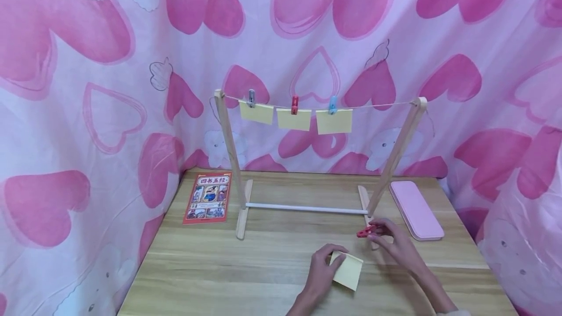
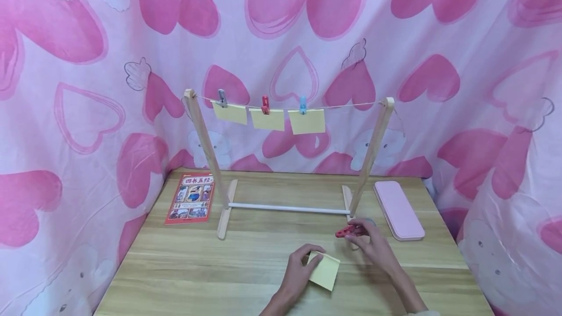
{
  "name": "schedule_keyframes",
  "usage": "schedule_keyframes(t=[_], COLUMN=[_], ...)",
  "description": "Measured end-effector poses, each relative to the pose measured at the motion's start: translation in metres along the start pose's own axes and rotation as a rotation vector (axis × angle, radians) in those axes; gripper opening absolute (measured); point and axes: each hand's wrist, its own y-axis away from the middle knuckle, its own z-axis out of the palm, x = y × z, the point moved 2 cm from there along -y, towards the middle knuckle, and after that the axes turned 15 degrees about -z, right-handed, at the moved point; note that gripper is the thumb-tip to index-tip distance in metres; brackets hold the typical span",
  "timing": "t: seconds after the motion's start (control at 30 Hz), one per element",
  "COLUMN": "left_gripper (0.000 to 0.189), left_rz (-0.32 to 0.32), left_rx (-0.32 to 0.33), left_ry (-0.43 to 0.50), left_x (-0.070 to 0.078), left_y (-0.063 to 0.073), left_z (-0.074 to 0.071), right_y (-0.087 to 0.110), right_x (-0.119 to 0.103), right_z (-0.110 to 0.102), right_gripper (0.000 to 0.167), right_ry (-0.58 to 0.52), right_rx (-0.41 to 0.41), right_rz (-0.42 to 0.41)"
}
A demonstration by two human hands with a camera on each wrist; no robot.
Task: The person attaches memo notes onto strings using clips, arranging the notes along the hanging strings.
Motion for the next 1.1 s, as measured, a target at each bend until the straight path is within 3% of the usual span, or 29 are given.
schedule_keyframes(t=[0.1,0.2,0.3,0.4,0.57,0.7,0.9,1.1], left_gripper=[0.018,0.021,0.029,0.035,0.029,0.020,0.017,0.019], left_rz=[-0.038,-0.048,-0.074,-0.142,-0.239,-0.291,-0.241,-0.157], left_rx=[0.008,0.022,0.055,0.092,0.155,0.193,0.201,0.231], left_ry=[0.031,0.040,0.068,0.162,0.315,0.350,0.308,0.169], left_x=[0.007,0.012,0.016,0.018,0.024,0.035,0.066,0.110], left_y=[0.001,0.003,0.004,0.005,0.007,0.008,0.001,-0.014], left_z=[-0.002,-0.002,-0.002,-0.001,-0.002,-0.007,-0.020,-0.034], right_y=[-0.009,-0.015,-0.019,-0.021,-0.029,-0.047,-0.090,-0.139], right_x=[-0.008,-0.015,-0.021,-0.027,-0.042,-0.058,-0.089,-0.121], right_z=[-0.006,-0.009,-0.012,-0.013,-0.016,-0.024,-0.051,-0.085], right_gripper=[0.035,0.033,0.032,0.033,0.034,0.028,0.030,0.036], right_ry=[-0.124,-0.208,-0.226,-0.204,-0.184,-0.163,-0.107,0.059], right_rx=[0.016,0.018,0.028,0.037,0.039,0.011,-0.084,-0.098], right_rz=[0.112,0.159,0.154,0.140,0.132,0.113,0.048,-0.116])
